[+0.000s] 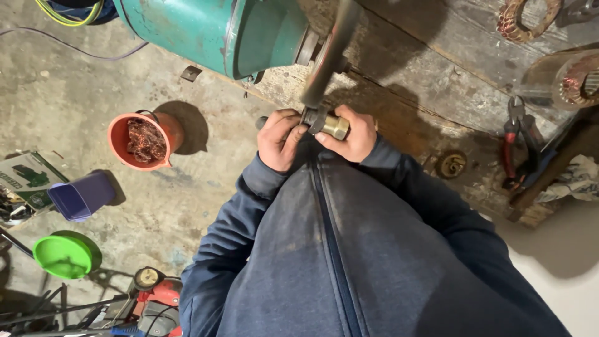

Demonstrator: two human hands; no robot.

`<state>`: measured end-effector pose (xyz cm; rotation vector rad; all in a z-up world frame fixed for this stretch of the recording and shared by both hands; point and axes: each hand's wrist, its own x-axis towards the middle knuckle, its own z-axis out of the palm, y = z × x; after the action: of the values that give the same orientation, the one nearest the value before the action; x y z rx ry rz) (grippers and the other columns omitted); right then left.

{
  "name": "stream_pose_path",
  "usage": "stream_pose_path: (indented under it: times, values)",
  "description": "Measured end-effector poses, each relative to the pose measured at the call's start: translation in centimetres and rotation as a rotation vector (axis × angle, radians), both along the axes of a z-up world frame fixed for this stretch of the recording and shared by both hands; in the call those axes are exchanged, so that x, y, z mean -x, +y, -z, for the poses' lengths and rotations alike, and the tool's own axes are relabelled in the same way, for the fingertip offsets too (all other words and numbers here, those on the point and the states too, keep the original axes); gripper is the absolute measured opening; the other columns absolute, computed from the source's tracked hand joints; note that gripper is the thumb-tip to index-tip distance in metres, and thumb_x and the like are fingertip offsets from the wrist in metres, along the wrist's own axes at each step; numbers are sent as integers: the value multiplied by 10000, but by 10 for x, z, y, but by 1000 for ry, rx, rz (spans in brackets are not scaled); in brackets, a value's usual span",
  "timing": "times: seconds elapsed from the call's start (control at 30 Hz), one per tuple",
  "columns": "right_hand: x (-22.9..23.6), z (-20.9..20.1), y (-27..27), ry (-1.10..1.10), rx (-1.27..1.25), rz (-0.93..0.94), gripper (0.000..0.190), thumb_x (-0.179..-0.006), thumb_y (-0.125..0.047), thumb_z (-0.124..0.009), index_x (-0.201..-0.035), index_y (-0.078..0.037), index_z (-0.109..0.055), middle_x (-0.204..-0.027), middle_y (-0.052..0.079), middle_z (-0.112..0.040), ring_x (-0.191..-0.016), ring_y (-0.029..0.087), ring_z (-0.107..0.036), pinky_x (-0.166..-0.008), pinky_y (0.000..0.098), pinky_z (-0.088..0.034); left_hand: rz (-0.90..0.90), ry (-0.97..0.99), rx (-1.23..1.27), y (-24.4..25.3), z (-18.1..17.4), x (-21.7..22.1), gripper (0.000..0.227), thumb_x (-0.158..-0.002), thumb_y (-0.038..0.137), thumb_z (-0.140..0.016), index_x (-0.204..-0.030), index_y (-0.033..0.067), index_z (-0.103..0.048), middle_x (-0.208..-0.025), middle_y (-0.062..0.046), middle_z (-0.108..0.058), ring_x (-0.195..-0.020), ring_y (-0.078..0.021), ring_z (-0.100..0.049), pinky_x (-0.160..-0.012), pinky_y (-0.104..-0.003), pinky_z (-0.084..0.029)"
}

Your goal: Polish metal parts using a bench grinder.

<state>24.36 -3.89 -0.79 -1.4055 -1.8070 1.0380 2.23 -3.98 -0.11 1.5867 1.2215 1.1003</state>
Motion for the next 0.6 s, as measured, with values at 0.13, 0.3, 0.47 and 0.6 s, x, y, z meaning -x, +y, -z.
stream_pose_path:
  times: [0.13, 0.3, 0.47, 0.6]
  values:
    - [-3, 3, 2, 57, 46, 18, 439, -862, -347, -851, -993, -7, -605, -759, 135, -638, -680, 219, -693, -629, 364, -535, -1, 5, 3, 2, 2, -3, 129, -971, 87, -728, -1057, -7, -708, -1083, -151, -687, -986, -305, -686, -870, -356, -555]
    - [-5, 13, 1, 133, 55, 22, 416, -874, -305, -842, -965, 22, -602, -728, 135, -605, -638, 182, -595, -601, 345, -494, -6, -5, 26, 3, 3, -5, 113, -969, 83, -729, -1023, -13, -704, -1044, -155, -682, -946, -302, -686, -835, -355, -552]
    - [0, 1, 4, 422, 356, 12, 303, -959, -257, -767, -940, -9, -593, -792, 70, -702, -673, 114, -692, -596, 279, -530, -28, -19, 41, 8, -4, -9, 113, -970, 81, -736, -991, -21, -694, -992, -147, -678, -899, -295, -677, -808, -357, -543]
    - [4, 8, 0, 626, 581, 100, 265, -954, -232, -746, -996, -3, -619, -837, 65, -695, -607, 116, -655, -499, 246, -482, -39, -29, 60, 10, -7, -10, 107, -974, 80, -731, -970, -22, -696, -952, -140, -676, -874, -292, -668, -797, -364, -538]
